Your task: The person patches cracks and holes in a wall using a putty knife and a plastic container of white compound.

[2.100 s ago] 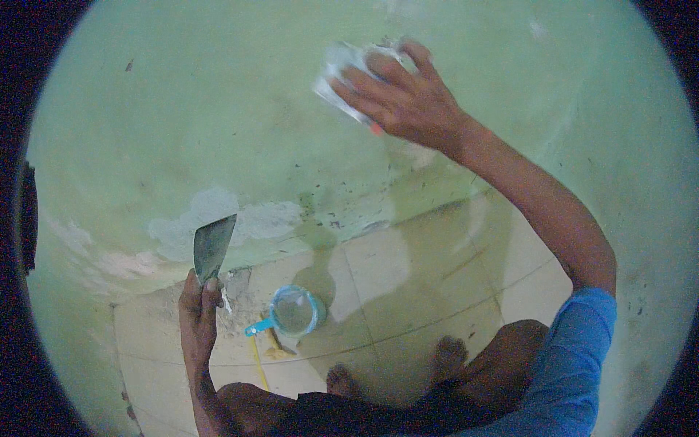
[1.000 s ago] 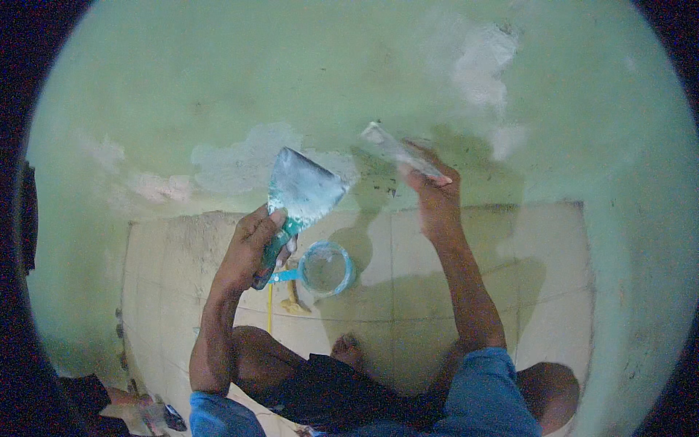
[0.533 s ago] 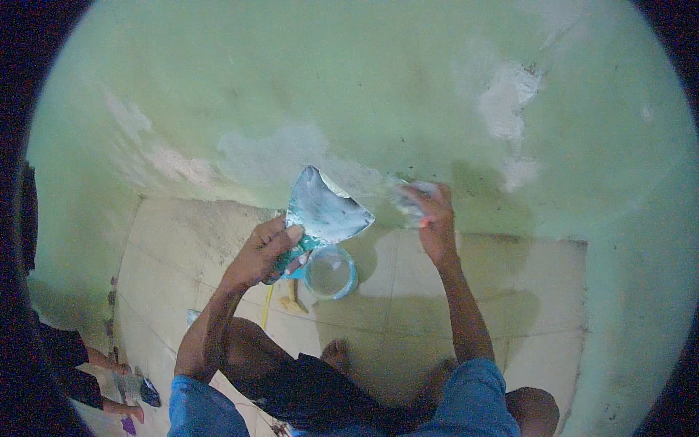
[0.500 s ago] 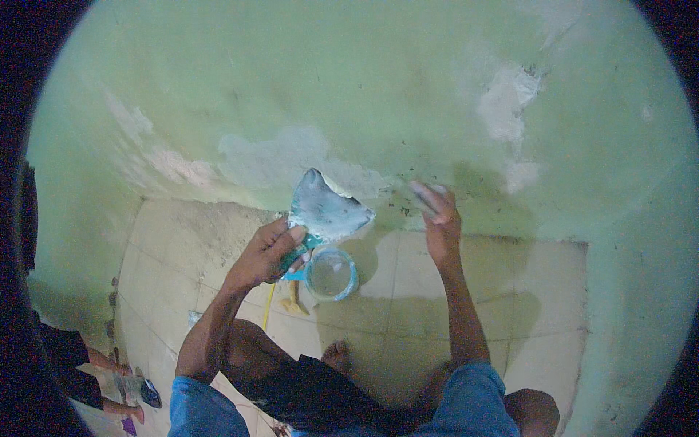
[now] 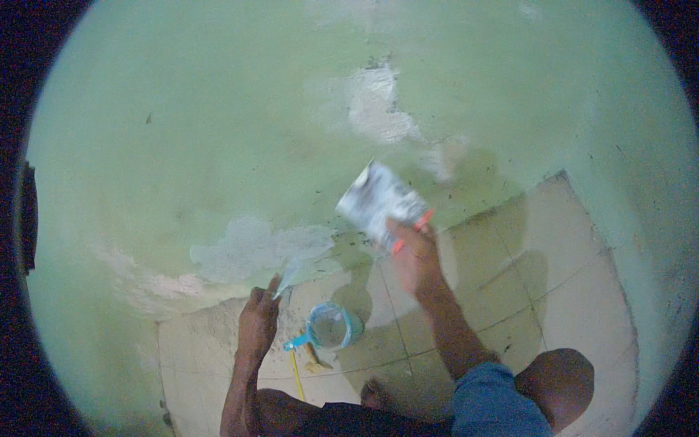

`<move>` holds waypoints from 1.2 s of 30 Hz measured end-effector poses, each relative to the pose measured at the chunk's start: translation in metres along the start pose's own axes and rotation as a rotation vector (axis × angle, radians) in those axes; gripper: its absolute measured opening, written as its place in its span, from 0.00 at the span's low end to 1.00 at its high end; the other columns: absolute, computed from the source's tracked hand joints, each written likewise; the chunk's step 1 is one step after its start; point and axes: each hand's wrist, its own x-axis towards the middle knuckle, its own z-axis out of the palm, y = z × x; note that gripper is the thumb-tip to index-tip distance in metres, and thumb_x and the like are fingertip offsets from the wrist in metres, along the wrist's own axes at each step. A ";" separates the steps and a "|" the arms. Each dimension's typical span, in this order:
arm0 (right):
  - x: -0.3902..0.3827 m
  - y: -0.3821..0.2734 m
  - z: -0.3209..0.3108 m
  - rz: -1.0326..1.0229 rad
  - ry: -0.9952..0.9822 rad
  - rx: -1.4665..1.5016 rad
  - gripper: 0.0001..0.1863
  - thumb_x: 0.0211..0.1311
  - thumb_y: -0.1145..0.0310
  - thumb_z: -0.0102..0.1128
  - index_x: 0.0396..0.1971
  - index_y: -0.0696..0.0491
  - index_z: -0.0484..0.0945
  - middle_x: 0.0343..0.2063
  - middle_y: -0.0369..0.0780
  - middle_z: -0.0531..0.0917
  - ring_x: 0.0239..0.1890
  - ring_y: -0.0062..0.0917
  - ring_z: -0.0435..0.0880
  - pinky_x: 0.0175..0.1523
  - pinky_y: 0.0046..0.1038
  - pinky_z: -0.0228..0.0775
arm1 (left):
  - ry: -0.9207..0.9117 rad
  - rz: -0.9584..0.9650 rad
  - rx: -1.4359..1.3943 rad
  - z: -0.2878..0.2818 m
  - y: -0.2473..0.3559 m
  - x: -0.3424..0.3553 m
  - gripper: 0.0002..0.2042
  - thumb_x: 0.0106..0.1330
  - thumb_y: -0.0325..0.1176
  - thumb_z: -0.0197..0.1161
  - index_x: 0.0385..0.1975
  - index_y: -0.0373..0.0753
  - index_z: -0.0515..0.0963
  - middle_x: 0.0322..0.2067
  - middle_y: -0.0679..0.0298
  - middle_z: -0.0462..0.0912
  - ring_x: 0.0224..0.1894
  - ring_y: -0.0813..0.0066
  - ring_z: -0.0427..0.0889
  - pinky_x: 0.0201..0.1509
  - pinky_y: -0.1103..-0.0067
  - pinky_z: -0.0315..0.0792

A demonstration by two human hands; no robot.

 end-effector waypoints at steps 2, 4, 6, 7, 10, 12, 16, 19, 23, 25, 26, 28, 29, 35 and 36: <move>0.037 -0.017 -0.025 -0.640 0.109 -0.795 0.23 0.60 0.68 0.59 0.56 0.51 0.72 0.46 0.41 0.79 0.45 0.34 0.76 0.54 0.37 0.65 | 0.023 -0.054 -0.082 -0.019 0.011 0.001 0.25 0.64 0.25 0.55 0.62 0.46 0.66 0.35 0.54 0.73 0.32 0.56 0.77 0.35 0.67 0.74; 0.070 -0.062 -0.026 -1.241 0.105 -1.690 0.23 0.60 0.69 0.58 0.57 0.45 0.73 0.48 0.42 0.78 0.47 0.33 0.73 0.55 0.39 0.61 | 0.025 -0.097 -0.164 -0.026 0.017 -0.002 0.24 0.66 0.26 0.55 0.63 0.47 0.66 0.34 0.55 0.71 0.32 0.58 0.75 0.38 0.68 0.72; 0.112 -0.089 -0.044 -1.586 -0.036 -1.858 0.27 0.56 0.67 0.60 0.58 0.37 0.72 0.49 0.39 0.75 0.50 0.32 0.69 0.54 0.37 0.58 | 0.017 -0.115 -0.225 -0.032 0.022 0.001 0.23 0.67 0.27 0.54 0.63 0.47 0.66 0.33 0.55 0.71 0.32 0.60 0.74 0.39 0.70 0.71; 0.126 -0.099 -0.046 -1.668 -0.040 -1.938 0.28 0.53 0.67 0.60 0.58 0.35 0.72 0.48 0.38 0.74 0.50 0.31 0.69 0.53 0.37 0.59 | -0.001 -0.124 -0.241 -0.032 0.024 0.002 0.22 0.68 0.28 0.53 0.62 0.47 0.66 0.33 0.55 0.71 0.32 0.61 0.73 0.39 0.71 0.71; 0.156 -0.116 -0.043 -1.794 -0.136 -2.120 0.32 0.48 0.65 0.61 0.58 0.31 0.71 0.48 0.35 0.72 0.51 0.30 0.68 0.51 0.37 0.59 | -0.043 -0.156 -0.275 -0.028 0.025 0.004 0.21 0.69 0.29 0.52 0.62 0.45 0.67 0.32 0.56 0.70 0.31 0.62 0.73 0.39 0.72 0.71; 0.162 -0.125 -0.034 -1.719 -0.276 -2.197 0.33 0.47 0.65 0.62 0.58 0.28 0.71 0.47 0.34 0.70 0.51 0.30 0.68 0.51 0.38 0.59 | -0.069 -0.165 -0.295 -0.025 0.025 0.008 0.20 0.69 0.29 0.52 0.62 0.45 0.67 0.33 0.54 0.71 0.32 0.60 0.74 0.39 0.71 0.71; 0.169 -0.134 -0.078 -1.603 -0.245 -2.261 0.33 0.47 0.66 0.61 0.59 0.29 0.71 0.48 0.35 0.70 0.51 0.31 0.68 0.51 0.40 0.59 | -0.078 -0.145 -0.316 -0.023 0.031 0.016 0.20 0.69 0.30 0.52 0.62 0.46 0.67 0.35 0.52 0.72 0.32 0.57 0.75 0.38 0.69 0.72; 0.147 -0.138 -0.109 -1.484 -0.125 -2.282 0.35 0.48 0.68 0.62 0.60 0.30 0.69 0.48 0.38 0.71 0.51 0.33 0.69 0.53 0.42 0.59 | -0.070 -0.131 -0.326 -0.027 0.036 0.017 0.20 0.69 0.30 0.52 0.62 0.44 0.68 0.34 0.52 0.71 0.33 0.58 0.74 0.39 0.70 0.72; 0.130 -0.124 -0.058 -1.283 0.047 -2.067 0.36 0.49 0.69 0.62 0.62 0.31 0.67 0.48 0.44 0.73 0.51 0.39 0.69 0.54 0.44 0.59 | -0.041 -0.109 -0.248 -0.038 0.026 0.009 0.20 0.69 0.29 0.51 0.61 0.41 0.68 0.34 0.52 0.71 0.33 0.58 0.74 0.40 0.71 0.71; 0.140 -0.088 -0.024 -1.307 0.100 -1.935 0.38 0.49 0.71 0.61 0.63 0.30 0.65 0.47 0.45 0.74 0.50 0.42 0.70 0.53 0.45 0.60 | -0.061 -0.200 -0.277 -0.045 0.023 0.005 0.19 0.69 0.31 0.51 0.60 0.38 0.68 0.36 0.49 0.73 0.38 0.55 0.75 0.46 0.68 0.71; 0.139 -0.068 -0.029 -1.325 0.103 -1.888 0.39 0.50 0.72 0.61 0.64 0.30 0.63 0.46 0.46 0.74 0.49 0.44 0.71 0.53 0.46 0.60 | -0.093 -0.222 -0.253 -0.034 0.014 -0.011 0.19 0.69 0.32 0.51 0.60 0.37 0.68 0.38 0.47 0.74 0.40 0.53 0.75 0.49 0.67 0.70; 0.150 -0.042 -0.033 -1.395 0.236 -2.288 0.37 0.52 0.73 0.56 0.65 0.36 0.63 0.45 0.45 0.75 0.49 0.41 0.71 0.55 0.44 0.59 | -0.100 -0.339 -0.331 -0.022 -0.006 -0.012 0.19 0.69 0.35 0.52 0.56 0.33 0.69 0.42 0.43 0.76 0.48 0.48 0.74 0.56 0.64 0.66; 0.142 -0.039 -0.051 -1.267 0.168 -2.336 0.37 0.52 0.73 0.56 0.65 0.35 0.63 0.45 0.46 0.75 0.49 0.40 0.71 0.55 0.44 0.59 | -0.012 -0.317 -0.355 -0.024 -0.009 -0.008 0.18 0.69 0.36 0.52 0.54 0.32 0.71 0.36 0.45 0.76 0.41 0.51 0.75 0.50 0.66 0.69; 0.032 -0.007 -0.092 -0.460 -0.172 -1.622 0.26 0.51 0.77 0.57 0.54 0.50 0.73 0.40 0.39 0.80 0.39 0.27 0.75 0.48 0.31 0.65 | 0.034 -0.405 -0.450 0.017 -0.071 -0.040 0.13 0.66 0.37 0.60 0.36 0.31 0.72 0.24 0.56 0.72 0.28 0.72 0.69 0.32 0.72 0.68; 0.015 0.018 -0.070 0.018 -0.074 -1.264 0.20 0.53 0.76 0.57 0.49 0.55 0.75 0.36 0.36 0.80 0.35 0.22 0.75 0.44 0.26 0.66 | 0.090 -0.399 -0.496 0.042 -0.100 -0.051 0.14 0.65 0.37 0.60 0.38 0.31 0.71 0.26 0.55 0.74 0.29 0.71 0.71 0.33 0.72 0.69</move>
